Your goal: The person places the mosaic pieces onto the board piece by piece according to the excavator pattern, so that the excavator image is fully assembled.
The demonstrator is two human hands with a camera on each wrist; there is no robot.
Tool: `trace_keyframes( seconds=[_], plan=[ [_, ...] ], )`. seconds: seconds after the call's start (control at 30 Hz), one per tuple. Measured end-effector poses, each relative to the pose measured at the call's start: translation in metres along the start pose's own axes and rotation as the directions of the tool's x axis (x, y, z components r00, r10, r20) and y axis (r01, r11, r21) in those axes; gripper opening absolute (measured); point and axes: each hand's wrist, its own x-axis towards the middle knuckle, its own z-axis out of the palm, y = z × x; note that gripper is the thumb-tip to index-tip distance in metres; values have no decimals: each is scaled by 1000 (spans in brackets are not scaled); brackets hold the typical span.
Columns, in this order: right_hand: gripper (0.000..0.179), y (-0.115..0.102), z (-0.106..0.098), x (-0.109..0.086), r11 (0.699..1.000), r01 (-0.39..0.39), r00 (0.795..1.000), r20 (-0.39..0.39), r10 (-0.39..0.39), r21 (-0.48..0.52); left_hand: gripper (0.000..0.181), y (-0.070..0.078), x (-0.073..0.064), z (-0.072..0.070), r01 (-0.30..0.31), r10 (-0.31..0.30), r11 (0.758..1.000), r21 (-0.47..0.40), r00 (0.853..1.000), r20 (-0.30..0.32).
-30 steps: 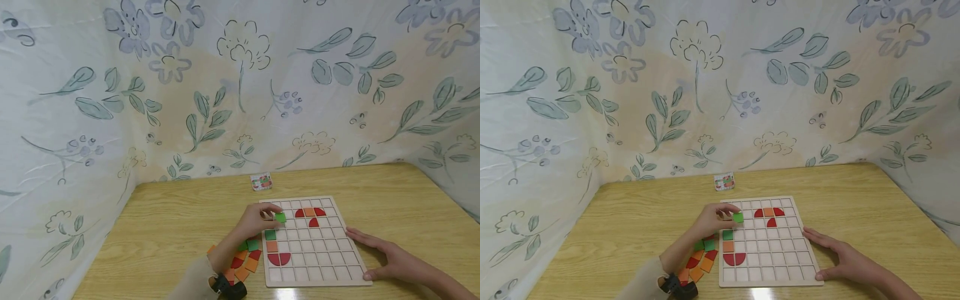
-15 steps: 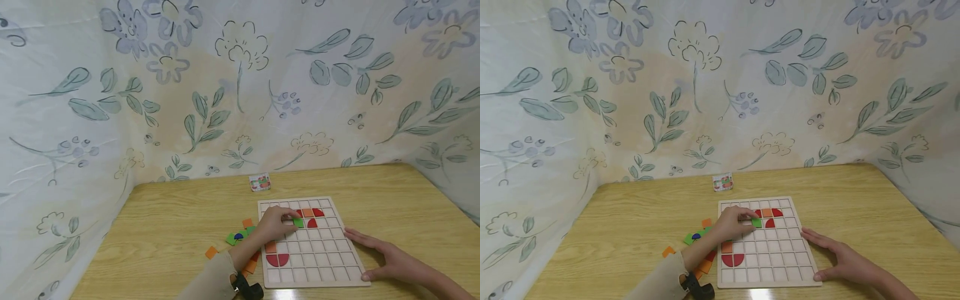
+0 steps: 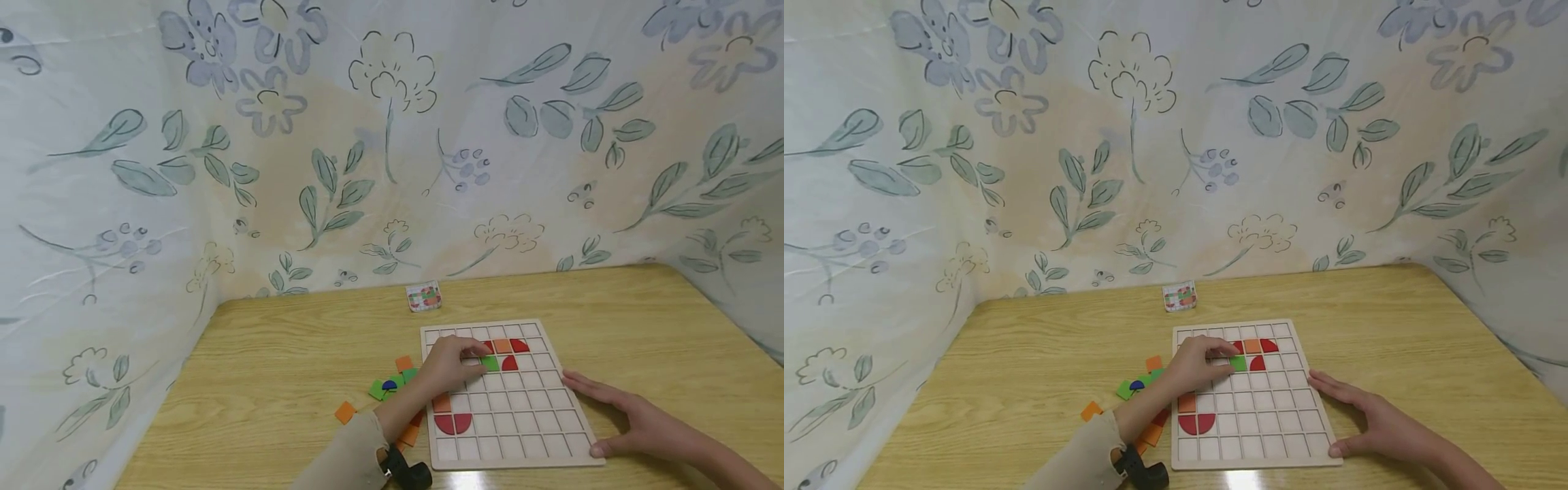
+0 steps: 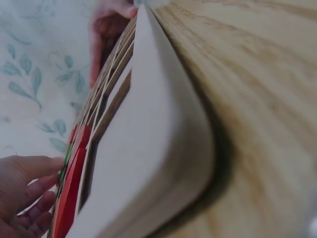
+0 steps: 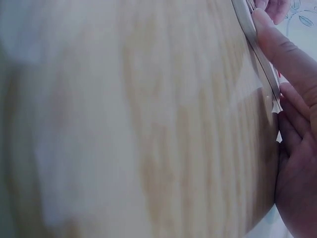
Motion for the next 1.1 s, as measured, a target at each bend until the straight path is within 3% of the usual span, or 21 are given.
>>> trace_keyframes(
  seconds=[0.33, 0.57, 0.67, 0.93, 1.1],
  plan=[
    [86, -1, 0, 1, 1000, -3, 1000, -2, 3, -6, 22, -2, -1, -1, 4, -4, 1000, -22, 1000, -7],
    [85, 0, -2, -1, 999, -39, 999, 15, 39, 10, 22, -5, -5, -9, 5, -5, 983, -181, 1000, 5],
    [85, 0, -2, -1, 999, -45, 999, 21, 44, 13, 22, -5, -8, -15, 15, -10, 974, -225, 1000, 25],
    [84, 0, -3, -1, 1000, -27, 999, 19, 27, 9, 23, -12, -21, -35, 22, -10, 972, -232, 998, 55],
    [85, 0, -2, -1, 999, -32, 999, 17, 32, 11, 24, -23, -39, -55, 79, -72, 970, -231, 997, 37]
  ],
)
